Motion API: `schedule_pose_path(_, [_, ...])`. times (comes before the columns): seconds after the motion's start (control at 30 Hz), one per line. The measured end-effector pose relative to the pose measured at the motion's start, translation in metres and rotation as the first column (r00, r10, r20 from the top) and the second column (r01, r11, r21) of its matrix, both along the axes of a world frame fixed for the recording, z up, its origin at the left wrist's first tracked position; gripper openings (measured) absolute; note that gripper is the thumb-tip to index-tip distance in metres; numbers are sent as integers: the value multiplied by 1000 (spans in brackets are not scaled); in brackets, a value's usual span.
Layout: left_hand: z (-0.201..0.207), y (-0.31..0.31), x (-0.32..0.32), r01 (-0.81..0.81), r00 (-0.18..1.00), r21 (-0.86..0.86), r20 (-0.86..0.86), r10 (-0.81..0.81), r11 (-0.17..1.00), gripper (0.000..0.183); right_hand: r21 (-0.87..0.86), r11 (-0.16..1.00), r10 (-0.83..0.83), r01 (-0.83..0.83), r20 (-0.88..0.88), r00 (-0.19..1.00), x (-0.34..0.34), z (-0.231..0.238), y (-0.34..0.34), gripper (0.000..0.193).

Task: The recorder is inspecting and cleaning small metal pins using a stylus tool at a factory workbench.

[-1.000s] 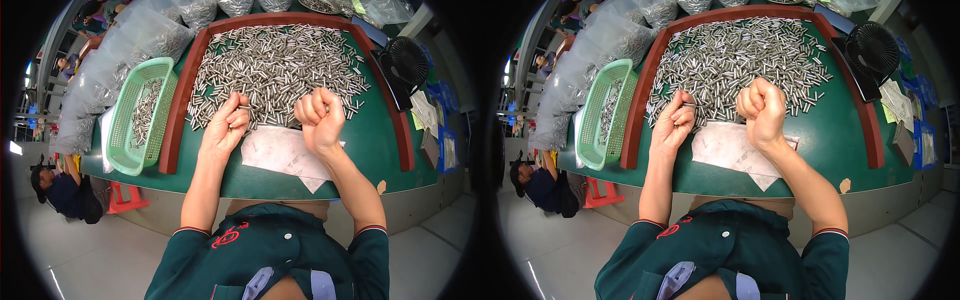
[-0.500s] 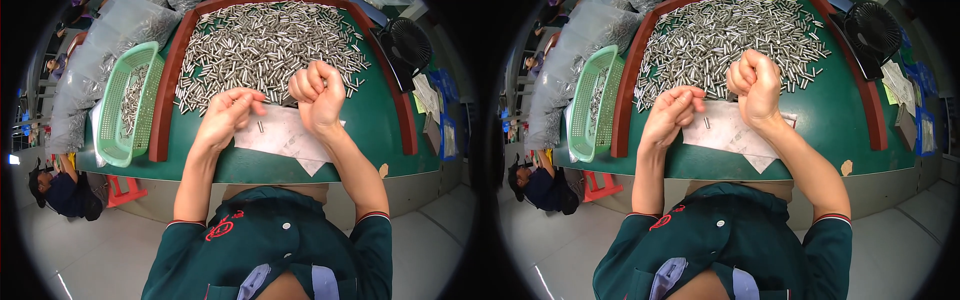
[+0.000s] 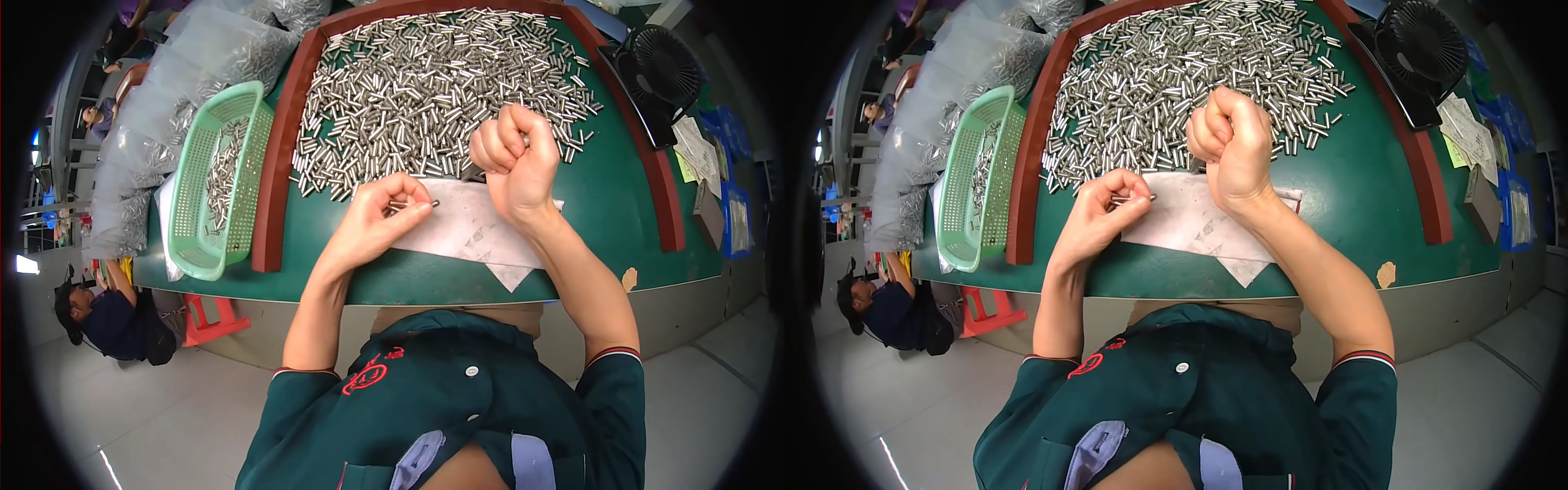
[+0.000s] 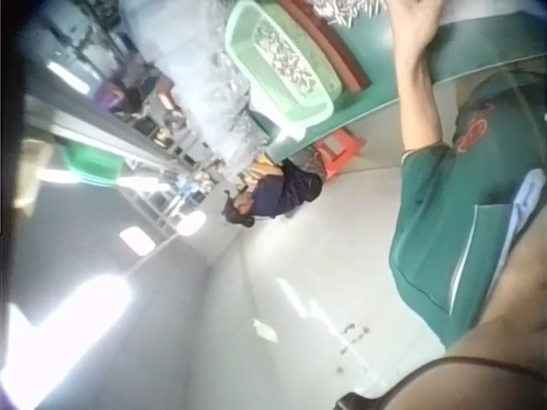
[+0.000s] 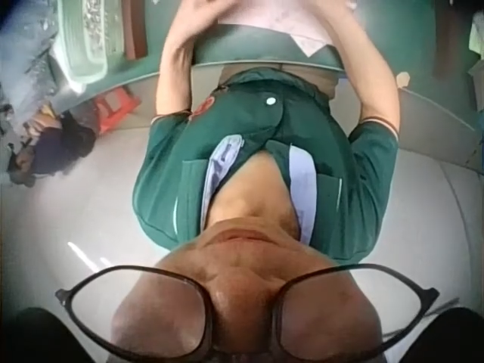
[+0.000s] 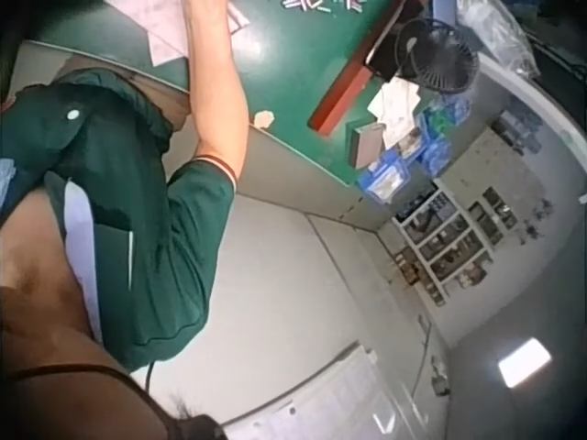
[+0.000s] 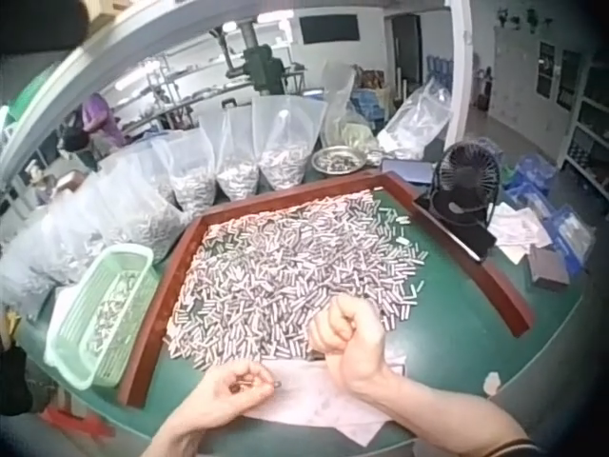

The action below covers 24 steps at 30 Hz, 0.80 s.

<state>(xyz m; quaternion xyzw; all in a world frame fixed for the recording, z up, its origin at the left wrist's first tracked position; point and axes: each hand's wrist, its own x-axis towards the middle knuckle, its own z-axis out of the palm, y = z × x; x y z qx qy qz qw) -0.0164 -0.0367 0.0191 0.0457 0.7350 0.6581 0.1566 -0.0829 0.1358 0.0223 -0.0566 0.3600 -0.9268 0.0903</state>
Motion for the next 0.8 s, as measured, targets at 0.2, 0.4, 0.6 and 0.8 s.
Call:
schedule_pose_path(0.2, [-14, -8, 0, -116, 952, 653, 287, -103, 748, 9, -31, 999, 18, -18, 17, 1000, 4, 4, -2, 35])
schedule_pose_path(0.4, [-22, -12, -3, -81, 968, 723, 220, -118, 687, 11, -49, 999, 21, -21, 7, 1000, 4, 5, -2, 34])
schedule_pose_path(0.6, [-20, -13, -3, -80, 967, 716, 225, -120, 693, 11, -51, 998, 29, -29, -2, 1000, 4, 6, -3, 33])
schedule_pose_path(0.8, [-19, -11, -1, -77, 971, 679, 217, -99, 730, 13, -47, 998, 31, -31, 0, 1000, 6, 6, -3, 33])
